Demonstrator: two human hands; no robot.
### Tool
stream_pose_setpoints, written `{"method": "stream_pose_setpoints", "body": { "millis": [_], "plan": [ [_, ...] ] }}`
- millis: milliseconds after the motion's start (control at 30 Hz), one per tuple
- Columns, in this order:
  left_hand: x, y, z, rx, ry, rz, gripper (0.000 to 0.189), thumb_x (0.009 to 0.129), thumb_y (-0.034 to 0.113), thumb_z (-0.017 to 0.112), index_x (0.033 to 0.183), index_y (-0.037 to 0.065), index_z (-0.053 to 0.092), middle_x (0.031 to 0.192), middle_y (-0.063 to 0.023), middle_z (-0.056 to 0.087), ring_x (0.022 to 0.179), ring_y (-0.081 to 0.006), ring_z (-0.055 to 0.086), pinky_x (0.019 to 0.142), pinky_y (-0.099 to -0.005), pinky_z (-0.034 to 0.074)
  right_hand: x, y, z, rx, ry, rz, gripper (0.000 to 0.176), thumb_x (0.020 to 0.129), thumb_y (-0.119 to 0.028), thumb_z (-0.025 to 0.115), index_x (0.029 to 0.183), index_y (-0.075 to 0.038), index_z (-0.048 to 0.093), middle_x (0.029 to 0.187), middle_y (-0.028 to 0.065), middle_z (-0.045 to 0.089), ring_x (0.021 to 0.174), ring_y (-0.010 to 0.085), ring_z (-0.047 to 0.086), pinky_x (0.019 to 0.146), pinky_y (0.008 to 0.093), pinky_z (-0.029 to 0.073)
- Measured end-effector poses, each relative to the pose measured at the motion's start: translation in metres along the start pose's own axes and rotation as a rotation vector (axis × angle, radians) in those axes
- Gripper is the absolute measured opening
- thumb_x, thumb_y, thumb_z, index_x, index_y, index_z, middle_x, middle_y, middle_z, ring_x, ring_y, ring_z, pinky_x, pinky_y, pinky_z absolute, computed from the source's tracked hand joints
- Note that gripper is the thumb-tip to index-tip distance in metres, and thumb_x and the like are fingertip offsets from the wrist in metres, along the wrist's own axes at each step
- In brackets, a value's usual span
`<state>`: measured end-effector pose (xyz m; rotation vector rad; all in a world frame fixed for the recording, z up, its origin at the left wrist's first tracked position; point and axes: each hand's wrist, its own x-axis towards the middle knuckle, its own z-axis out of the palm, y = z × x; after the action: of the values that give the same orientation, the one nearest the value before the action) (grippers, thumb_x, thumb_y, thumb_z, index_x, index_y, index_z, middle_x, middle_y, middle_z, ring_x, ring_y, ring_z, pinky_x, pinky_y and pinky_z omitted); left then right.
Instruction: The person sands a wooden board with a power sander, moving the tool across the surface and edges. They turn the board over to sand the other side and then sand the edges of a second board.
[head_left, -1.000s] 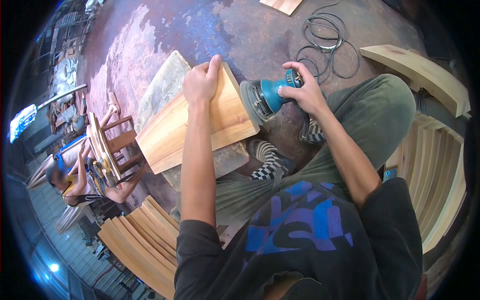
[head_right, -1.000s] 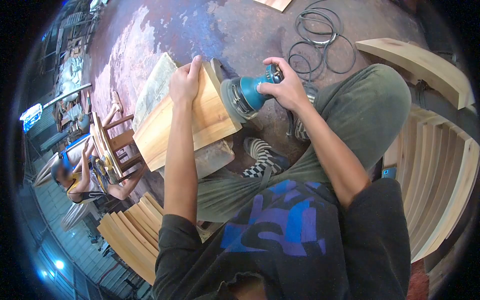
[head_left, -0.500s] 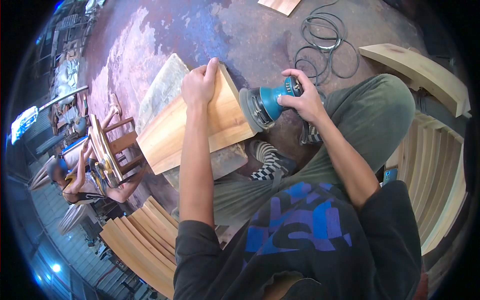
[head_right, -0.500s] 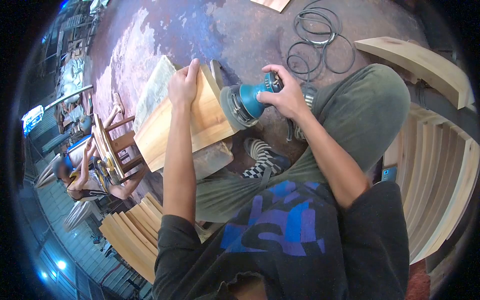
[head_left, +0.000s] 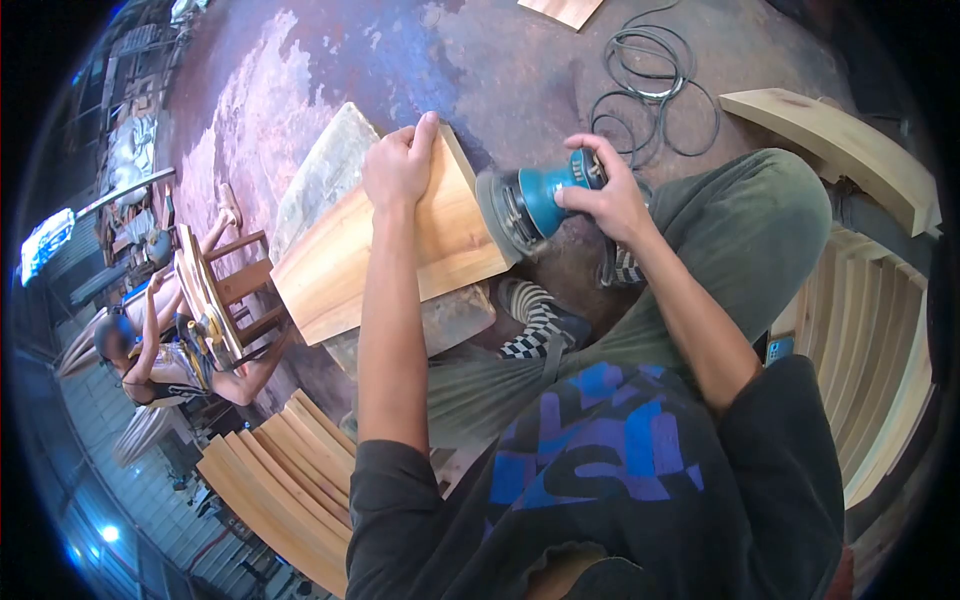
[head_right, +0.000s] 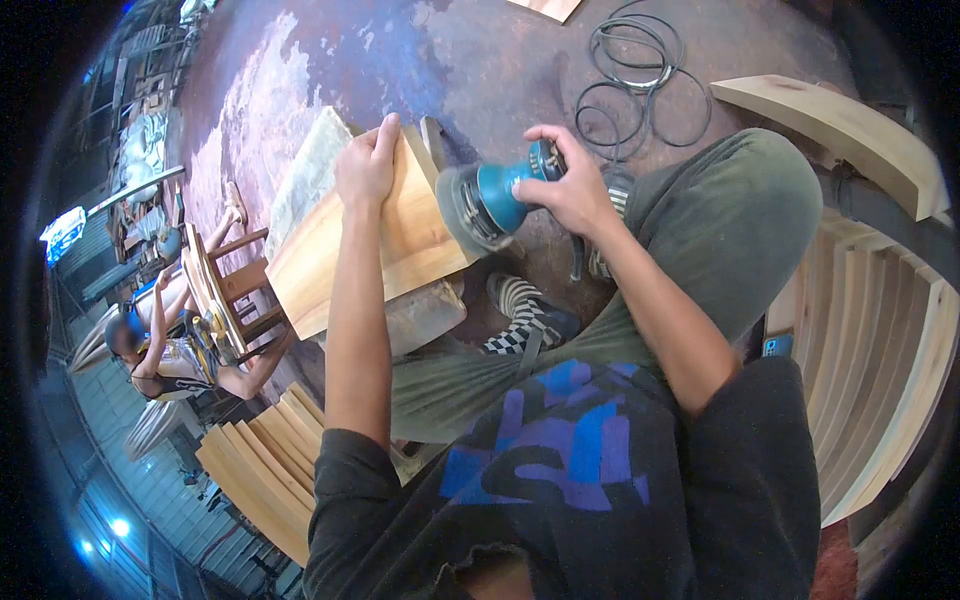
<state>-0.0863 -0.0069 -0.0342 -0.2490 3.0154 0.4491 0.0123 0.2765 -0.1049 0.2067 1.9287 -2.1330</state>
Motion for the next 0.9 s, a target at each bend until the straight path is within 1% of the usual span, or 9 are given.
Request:
{"method": "stream_pose_setpoints", "body": {
  "millis": [100, 167, 200, 300, 333, 467, 533, 667, 900],
  "plan": [
    [0.001, 0.001, 0.001, -0.013, 0.01, 0.003, 0.072, 0.098, 0.073, 0.051, 0.085, 0.009, 0.082, 0.076, -0.0222, 0.071, 0.081, -0.0423, 0.07, 0.076, -0.0496, 0.052, -0.023, -0.008, -0.005, -0.038, -0.019, -0.017, 0.07, 0.072, -0.022, 0.087, 0.135, -0.009, 0.061, 0.122, 0.0083, 0.062, 0.114, 0.0216, 0.059, 0.103, 0.0347, 0.047],
    [0.0, 0.002, 0.0, -0.022, 0.003, -0.005, 0.072, 0.098, 0.073, 0.051, 0.086, 0.009, 0.082, 0.077, -0.0222, 0.072, 0.081, -0.0421, 0.07, 0.076, -0.0494, 0.052, -0.037, -0.009, -0.01, -0.063, -0.07, 0.087, 0.069, 0.073, -0.02, 0.087, 0.135, -0.01, 0.06, 0.124, 0.0084, 0.062, 0.117, 0.0215, 0.058, 0.105, 0.0346, 0.046],
    [0.001, 0.001, -0.001, 0.002, -0.018, -0.009, 0.072, 0.098, 0.073, 0.051, 0.087, 0.009, 0.082, 0.077, -0.022, 0.072, 0.081, -0.0418, 0.07, 0.076, -0.049, 0.053, -0.045, -0.011, -0.012, -0.027, -0.092, 0.154, 0.068, 0.073, -0.02, 0.086, 0.135, -0.01, 0.06, 0.123, 0.0079, 0.061, 0.115, 0.0211, 0.058, 0.104, 0.0342, 0.046],
    [0.001, 0.0, 0.0, 0.013, -0.027, -0.016, 0.072, 0.098, 0.074, 0.051, 0.087, 0.01, 0.083, 0.077, -0.0215, 0.072, 0.081, -0.0412, 0.07, 0.076, -0.0484, 0.053, -0.061, -0.02, -0.018, -0.046, -0.14, 0.191, 0.067, 0.074, -0.02, 0.086, 0.135, -0.01, 0.06, 0.119, 0.0063, 0.061, 0.111, 0.0197, 0.058, 0.101, 0.0338, 0.047],
    [0.001, 0.0, 0.0, -0.001, -0.017, -0.021, 0.072, 0.098, 0.074, 0.051, 0.086, 0.01, 0.083, 0.077, -0.0211, 0.072, 0.08, -0.0409, 0.071, 0.076, -0.0483, 0.053, -0.065, -0.018, -0.019, -0.024, -0.151, 0.202, 0.067, 0.074, -0.02, 0.086, 0.135, -0.01, 0.06, 0.114, 0.0048, 0.059, 0.105, 0.0178, 0.058, 0.097, 0.0331, 0.048],
    [0.001, 0.002, -0.001, -0.006, -0.01, -0.008, 0.072, 0.098, 0.074, 0.051, 0.086, 0.01, 0.083, 0.076, -0.0207, 0.072, 0.08, -0.0407, 0.071, 0.075, -0.0481, 0.053, -0.074, -0.023, -0.022, -0.033, -0.157, 0.2, 0.066, 0.074, -0.02, 0.086, 0.134, -0.01, 0.06, 0.111, 0.004, 0.059, 0.101, 0.0167, 0.058, 0.093, 0.0322, 0.049],
    [0.001, 0.002, -0.002, 0.022, -0.034, -0.021, 0.072, 0.098, 0.074, 0.051, 0.087, 0.011, 0.083, 0.076, -0.0203, 0.073, 0.08, -0.0403, 0.071, 0.075, -0.0482, 0.053, -0.076, -0.027, -0.02, 0.045, -0.146, 0.279, 0.065, 0.074, -0.019, 0.085, 0.133, -0.01, 0.06, 0.11, 0.0042, 0.059, 0.1, 0.0165, 0.058, 0.091, 0.0315, 0.049],
    [0.0, 0.0, 0.001, 0.0, -0.025, -0.014, 0.071, 0.098, 0.074, 0.051, 0.088, 0.012, 0.084, 0.076, -0.0202, 0.073, 0.08, -0.0403, 0.071, 0.076, -0.0481, 0.053, -0.064, -0.025, -0.019, -0.005, -0.147, 0.246, 0.065, 0.074, -0.018, 0.085, 0.133, -0.01, 0.06, 0.109, 0.004, 0.059, 0.1, 0.0165, 0.059, 0.09, 0.0312, 0.05],
    [0.002, 0.0, 0.0, 0.014, -0.027, -0.004, 0.07, 0.098, 0.072, 0.052, 0.088, 0.01, 0.083, 0.076, -0.0208, 0.073, 0.079, -0.041, 0.071, 0.075, -0.0487, 0.054, -0.059, -0.026, -0.015, 0.009, -0.129, 0.248, 0.063, 0.073, -0.017, 0.084, 0.132, -0.008, 0.061, 0.112, 0.0051, 0.061, 0.104, 0.0177, 0.059, 0.097, 0.0338, 0.048]
  ]
}}
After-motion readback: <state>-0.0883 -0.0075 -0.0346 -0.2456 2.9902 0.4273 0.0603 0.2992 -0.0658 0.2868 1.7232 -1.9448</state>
